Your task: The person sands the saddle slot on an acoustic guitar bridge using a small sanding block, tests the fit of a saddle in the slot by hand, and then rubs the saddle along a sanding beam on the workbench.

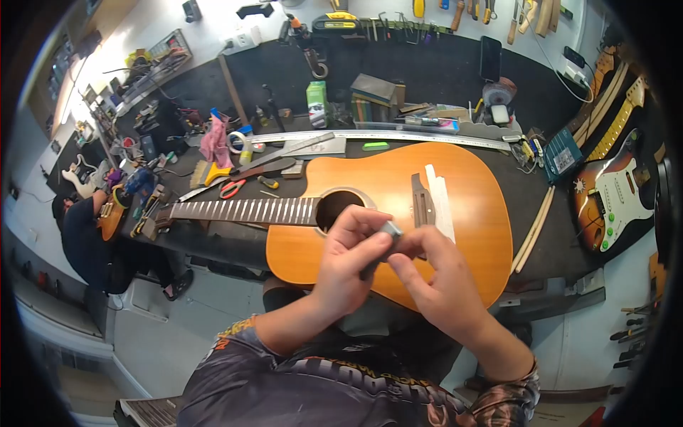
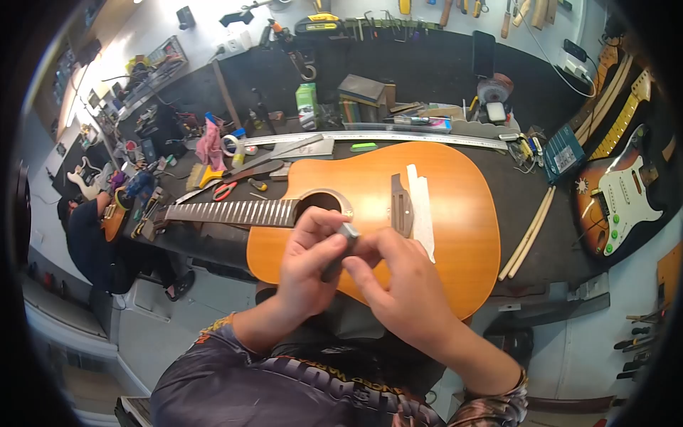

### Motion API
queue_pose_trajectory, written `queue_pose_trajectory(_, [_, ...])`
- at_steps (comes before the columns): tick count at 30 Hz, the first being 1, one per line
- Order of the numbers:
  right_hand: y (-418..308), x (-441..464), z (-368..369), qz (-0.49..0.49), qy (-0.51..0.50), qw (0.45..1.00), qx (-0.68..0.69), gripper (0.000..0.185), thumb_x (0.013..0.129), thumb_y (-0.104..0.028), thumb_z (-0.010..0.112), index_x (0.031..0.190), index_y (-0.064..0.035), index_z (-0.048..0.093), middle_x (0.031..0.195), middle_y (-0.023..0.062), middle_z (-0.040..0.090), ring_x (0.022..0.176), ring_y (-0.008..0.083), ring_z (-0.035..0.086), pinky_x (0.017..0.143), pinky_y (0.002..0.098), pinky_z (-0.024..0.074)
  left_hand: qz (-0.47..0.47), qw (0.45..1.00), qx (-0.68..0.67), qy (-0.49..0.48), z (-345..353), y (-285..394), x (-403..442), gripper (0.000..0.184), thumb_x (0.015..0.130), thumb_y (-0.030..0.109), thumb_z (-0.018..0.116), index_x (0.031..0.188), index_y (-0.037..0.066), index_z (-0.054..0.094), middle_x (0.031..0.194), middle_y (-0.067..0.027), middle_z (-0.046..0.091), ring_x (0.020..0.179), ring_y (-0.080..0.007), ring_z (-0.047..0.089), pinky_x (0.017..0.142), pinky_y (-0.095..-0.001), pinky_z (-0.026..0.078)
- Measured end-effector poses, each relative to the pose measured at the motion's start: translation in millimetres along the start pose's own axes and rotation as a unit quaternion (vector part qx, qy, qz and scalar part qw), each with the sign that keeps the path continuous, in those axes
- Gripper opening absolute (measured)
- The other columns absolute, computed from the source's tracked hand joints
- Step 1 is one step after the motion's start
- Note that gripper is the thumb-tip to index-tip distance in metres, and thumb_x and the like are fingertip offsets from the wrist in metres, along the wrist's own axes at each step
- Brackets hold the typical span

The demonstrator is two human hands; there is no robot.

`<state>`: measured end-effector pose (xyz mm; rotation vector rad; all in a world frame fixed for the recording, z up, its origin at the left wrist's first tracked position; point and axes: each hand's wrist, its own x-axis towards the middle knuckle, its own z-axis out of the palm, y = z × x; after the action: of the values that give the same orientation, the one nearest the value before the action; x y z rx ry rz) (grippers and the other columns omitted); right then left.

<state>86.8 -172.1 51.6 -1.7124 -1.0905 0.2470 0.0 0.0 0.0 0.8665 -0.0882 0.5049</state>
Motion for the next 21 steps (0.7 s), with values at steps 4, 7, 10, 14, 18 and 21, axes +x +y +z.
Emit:
queue_pose_trajectory(4, [12.6,-37.0,-1.7,0.015,0.08,0.995,0.052,0.016,0.106,-0.008,0.08,0.112,-0.0008,0.067,0.105,0.0091,0.075,0.098,0.0224,0.072,0.092,0.0355,0.0567,0.035,0.999,-0.007,-0.032,29.9,-31.6,-18.4,0.024,0.108,-0.002,0.069,0.131,0.001,0.066,0.121,-0.0077,0.071,0.111,-0.0135,0.07,0.1,-0.0304,0.055])
queue_pose_trajectory(7, [18.6,-48.6,16.9,0.042,0.118,0.981,0.15,0.015,0.106,-0.006,0.08,0.113,-0.0002,0.068,0.104,0.0065,0.072,0.098,0.0167,0.07,0.092,0.0332,0.0562,0.051,0.997,0.019,-0.053,23.4,-33.3,-28.2,0.022,0.11,-0.001,0.068,0.132,0.001,0.066,0.123,-0.0068,0.07,0.112,-0.0128,0.069,0.101,-0.03,0.055])
queue_pose_trajectory(10, [20.3,-58.0,22.9,0.039,0.111,0.977,0.179,0.015,0.107,-0.005,0.078,0.116,-0.0003,0.068,0.106,0.0047,0.071,0.1,0.014,0.068,0.094,0.0315,0.0556,0.068,0.996,0.04,-0.05,20.0,-37.6,-41.0,0.021,0.111,-0.001,0.068,0.132,0.001,0.066,0.123,-0.0058,0.069,0.113,-0.0117,0.069,0.103,-0.0295,0.055])
queue_pose_trajectory(14, [21.1,-63.9,50.9,0.031,0.1,0.968,0.226,0.017,0.107,-0.005,0.078,0.12,-0.0006,0.067,0.111,0.004,0.071,0.102,0.0136,0.068,0.094,0.0307,0.0553,0.085,0.993,0.084,-0.014,8.6,-23.5,-64.3,0.021,0.111,-0.002,0.067,0.132,0.001,0.066,0.125,-0.0047,0.064,0.112,-0.0107,0.067,0.1,-0.0281,0.055])
queue_pose_trajectory(18, [16.1,-68.4,73.0,0.039,0.071,0.958,0.276,0.019,0.11,-0.004,0.075,0.126,-0.0007,0.064,0.115,0.0044,0.072,0.108,0.012,0.069,0.098,0.0295,0.0563,0.125,0.984,0.123,-0.003,-2.9,-11.0,-85.5,0.022,0.11,-0.003,0.066,0.132,0.001,0.066,0.124,-0.0035,0.061,0.11,-0.0096,0.065,0.095,-0.0264,0.055])
queue_pose_trajectory(21, [9.4,-71.8,88.5,0.056,0.048,0.939,0.335,0.02,0.112,-0.004,0.072,0.13,-0.0006,0.062,0.118,0.0051,0.073,0.111,0.0108,0.07,0.1,0.0284,0.0569,0.132,0.983,0.124,0.013,-7.2,-2.9,-99.7,0.022,0.11,-0.003,0.065,0.132,0.002,0.065,0.123,-0.0031,0.06,0.108,-0.009,0.064,0.092,-0.0255,0.055])
